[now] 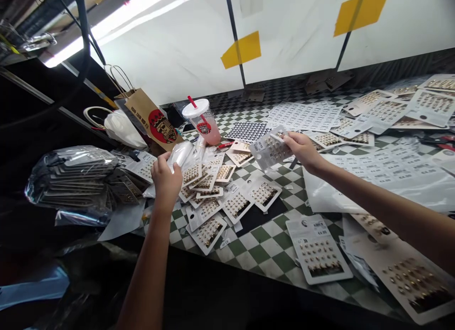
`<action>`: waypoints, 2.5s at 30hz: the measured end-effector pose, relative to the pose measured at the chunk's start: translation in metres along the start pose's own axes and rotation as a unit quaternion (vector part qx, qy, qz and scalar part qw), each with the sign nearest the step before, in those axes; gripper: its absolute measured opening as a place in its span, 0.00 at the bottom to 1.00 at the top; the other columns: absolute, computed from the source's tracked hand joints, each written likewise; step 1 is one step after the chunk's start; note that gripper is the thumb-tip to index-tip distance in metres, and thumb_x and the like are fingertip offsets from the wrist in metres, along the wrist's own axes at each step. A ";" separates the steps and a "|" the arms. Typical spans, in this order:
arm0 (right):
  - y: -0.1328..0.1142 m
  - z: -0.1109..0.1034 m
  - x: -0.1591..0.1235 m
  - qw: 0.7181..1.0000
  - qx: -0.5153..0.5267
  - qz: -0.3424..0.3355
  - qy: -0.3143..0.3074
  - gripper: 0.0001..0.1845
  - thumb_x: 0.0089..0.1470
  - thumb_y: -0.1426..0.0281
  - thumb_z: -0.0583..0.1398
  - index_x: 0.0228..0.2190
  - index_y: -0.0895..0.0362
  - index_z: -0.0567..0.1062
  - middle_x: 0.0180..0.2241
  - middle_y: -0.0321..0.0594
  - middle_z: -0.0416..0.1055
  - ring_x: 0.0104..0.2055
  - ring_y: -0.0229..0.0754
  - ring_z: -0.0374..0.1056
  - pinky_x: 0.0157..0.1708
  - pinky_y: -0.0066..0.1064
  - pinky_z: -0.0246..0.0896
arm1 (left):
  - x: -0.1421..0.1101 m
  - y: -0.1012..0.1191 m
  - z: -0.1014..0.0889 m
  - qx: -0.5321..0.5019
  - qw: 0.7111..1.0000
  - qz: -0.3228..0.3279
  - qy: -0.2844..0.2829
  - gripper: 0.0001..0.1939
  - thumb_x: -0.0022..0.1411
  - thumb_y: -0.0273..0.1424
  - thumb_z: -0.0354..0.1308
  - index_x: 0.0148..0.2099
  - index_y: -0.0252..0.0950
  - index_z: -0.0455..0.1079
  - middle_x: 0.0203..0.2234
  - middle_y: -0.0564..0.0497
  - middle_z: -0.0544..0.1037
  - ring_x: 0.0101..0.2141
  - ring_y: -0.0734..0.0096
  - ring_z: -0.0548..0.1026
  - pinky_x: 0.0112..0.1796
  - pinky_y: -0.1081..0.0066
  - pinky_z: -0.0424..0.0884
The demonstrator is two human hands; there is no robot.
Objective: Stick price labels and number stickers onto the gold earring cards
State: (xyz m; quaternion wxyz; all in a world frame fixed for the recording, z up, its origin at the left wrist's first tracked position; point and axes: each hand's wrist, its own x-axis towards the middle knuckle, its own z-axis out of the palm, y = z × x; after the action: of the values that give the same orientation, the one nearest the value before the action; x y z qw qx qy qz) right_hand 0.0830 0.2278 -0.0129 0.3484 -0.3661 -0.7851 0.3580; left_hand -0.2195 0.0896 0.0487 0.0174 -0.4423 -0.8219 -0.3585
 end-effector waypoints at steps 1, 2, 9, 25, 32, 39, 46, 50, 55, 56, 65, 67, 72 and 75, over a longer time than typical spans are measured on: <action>-0.003 0.005 0.001 0.999 0.026 0.016 -0.016 0.18 0.62 0.67 0.41 0.28 0.57 0.66 0.26 0.43 0.66 0.26 0.40 0.65 0.24 0.35 0.65 | 0.003 0.007 0.001 0.011 1.000 0.020 0.001 0.15 0.58 0.24 0.49 0.49 0.36 0.63 0.53 0.39 0.66 0.58 0.48 0.59 0.57 0.46 0.54; -0.006 0.012 0.002 0.998 0.049 0.027 -0.038 0.17 0.61 0.68 0.42 0.27 0.56 0.66 0.25 0.43 0.66 0.26 0.39 0.65 0.24 0.34 0.66 | 0.006 0.017 0.005 0.015 0.999 0.041 -0.011 0.16 0.59 0.24 0.48 0.50 0.35 0.63 0.52 0.39 0.67 0.57 0.51 0.61 0.56 0.47 0.56; -0.025 0.062 0.002 0.973 0.092 0.034 -0.211 0.10 0.57 0.67 0.52 0.34 0.58 0.72 0.28 0.41 0.70 0.28 0.37 0.67 0.28 0.30 0.68 | 0.035 0.083 0.073 0.018 0.953 0.203 -0.223 0.19 0.65 0.24 0.39 0.54 0.34 0.64 0.52 0.45 0.71 0.51 0.68 0.69 0.53 0.66 0.64; 0.000 0.027 0.009 0.980 -0.105 -0.016 -0.167 0.16 0.55 0.75 0.49 0.43 0.58 0.72 0.40 0.49 0.72 0.36 0.44 0.69 0.33 0.37 0.67 | 0.064 0.051 0.136 0.085 0.890 0.301 -0.332 0.14 0.59 0.28 0.51 0.48 0.37 0.70 0.44 0.45 0.76 0.44 0.60 0.72 0.45 0.66 0.66; 0.002 0.062 0.035 0.953 -0.223 -0.125 -0.163 0.24 0.48 0.80 0.53 0.49 0.63 0.65 0.48 0.55 0.64 0.48 0.55 0.60 0.46 0.48 0.59 | 0.066 0.057 0.123 0.101 0.913 0.271 -0.289 0.10 0.57 0.24 0.54 0.39 0.37 0.74 0.33 0.44 0.78 0.39 0.57 0.74 0.42 0.65 0.65; 0.005 0.081 0.044 0.947 -0.248 -0.160 -0.129 0.17 0.53 0.80 0.50 0.43 0.58 0.71 0.42 0.52 0.70 0.44 0.51 0.62 0.37 0.41 0.61 | 0.081 0.052 0.093 0.047 0.966 0.181 -0.179 0.11 0.59 0.27 0.51 0.40 0.35 0.74 0.37 0.45 0.78 0.39 0.61 0.74 0.41 0.67 0.67; -0.016 0.063 0.057 0.980 -0.164 -0.094 -0.054 0.16 0.60 0.74 0.46 0.37 0.59 0.73 0.35 0.50 0.72 0.39 0.49 0.65 0.34 0.43 0.63 | 0.084 0.011 0.047 -0.011 0.997 0.033 -0.073 0.14 0.53 0.26 0.49 0.38 0.28 0.74 0.32 0.43 0.78 0.33 0.65 0.76 0.35 0.70 0.71; -0.038 0.058 0.070 0.992 -0.075 -0.030 -0.094 0.19 0.62 0.75 0.42 0.39 0.63 0.72 0.33 0.50 0.73 0.33 0.41 0.69 0.30 0.36 0.68 | 0.074 -0.010 0.014 0.002 0.999 -0.036 0.004 0.10 0.49 0.23 0.51 0.33 0.28 0.72 0.28 0.43 0.76 0.34 0.57 0.75 0.38 0.62 0.72; -0.060 0.060 0.058 0.970 0.020 -0.004 -0.241 0.11 0.60 0.71 0.53 0.37 0.61 0.75 0.35 0.44 0.75 0.29 0.34 0.71 0.29 0.27 0.72 | 0.014 0.010 -0.009 0.014 0.984 0.002 0.177 0.18 0.57 0.19 0.44 0.50 0.32 0.61 0.53 0.42 0.65 0.54 0.59 0.63 0.56 0.58 0.58; -0.062 0.055 0.052 0.968 0.028 0.006 -0.251 0.11 0.59 0.70 0.54 0.38 0.61 0.75 0.37 0.45 0.75 0.30 0.34 0.72 0.29 0.27 0.72 | -0.010 0.020 -0.007 0.006 0.977 0.051 0.208 0.17 0.58 0.20 0.44 0.49 0.33 0.62 0.51 0.42 0.65 0.53 0.58 0.63 0.56 0.57 0.58; -0.064 -0.065 -0.064 0.980 -0.122 -0.028 -0.158 0.13 0.56 0.68 0.54 0.39 0.56 0.75 0.38 0.44 0.75 0.37 0.45 0.72 0.34 0.38 0.69 | -0.210 0.084 0.088 -0.072 0.900 0.181 -0.389 0.12 0.55 0.34 0.59 0.42 0.37 0.65 0.43 0.40 0.69 0.48 0.49 0.65 0.48 0.51 0.62; -0.062 -0.081 -0.106 0.982 -0.146 -0.060 -0.100 0.12 0.55 0.68 0.53 0.39 0.54 0.74 0.37 0.44 0.75 0.37 0.47 0.72 0.36 0.40 0.67 | -0.204 0.089 0.092 -0.111 0.887 0.125 -0.430 0.06 0.55 0.32 0.57 0.34 0.38 0.63 0.36 0.45 0.69 0.42 0.56 0.67 0.45 0.56 0.64; -0.055 -0.084 -0.195 0.998 -0.064 0.017 0.006 0.08 0.56 0.63 0.56 0.39 0.47 0.71 0.36 0.42 0.74 0.37 0.47 0.72 0.36 0.39 0.68 | -0.192 0.099 0.067 -0.332 0.843 0.092 -0.412 0.02 0.61 0.31 0.52 0.35 0.39 0.62 0.28 0.52 0.68 0.30 0.69 0.68 0.34 0.69 0.66; -0.054 -0.069 -0.219 0.997 0.062 0.048 0.003 0.13 0.58 0.60 0.53 0.43 0.45 0.71 0.43 0.43 0.72 0.46 0.48 0.70 0.43 0.40 0.68 | -0.203 0.104 0.061 -0.470 0.791 0.155 -0.360 0.07 0.63 0.35 0.52 0.33 0.39 0.66 0.29 0.50 0.69 0.32 0.69 0.69 0.36 0.69 0.66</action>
State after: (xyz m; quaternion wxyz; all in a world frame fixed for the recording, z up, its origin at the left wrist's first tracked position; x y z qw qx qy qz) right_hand 0.2281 0.0428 0.0037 0.3556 -0.3821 -0.7421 0.4206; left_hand -0.0015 0.0182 -0.0072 -0.4344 -0.6144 -0.4189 -0.5083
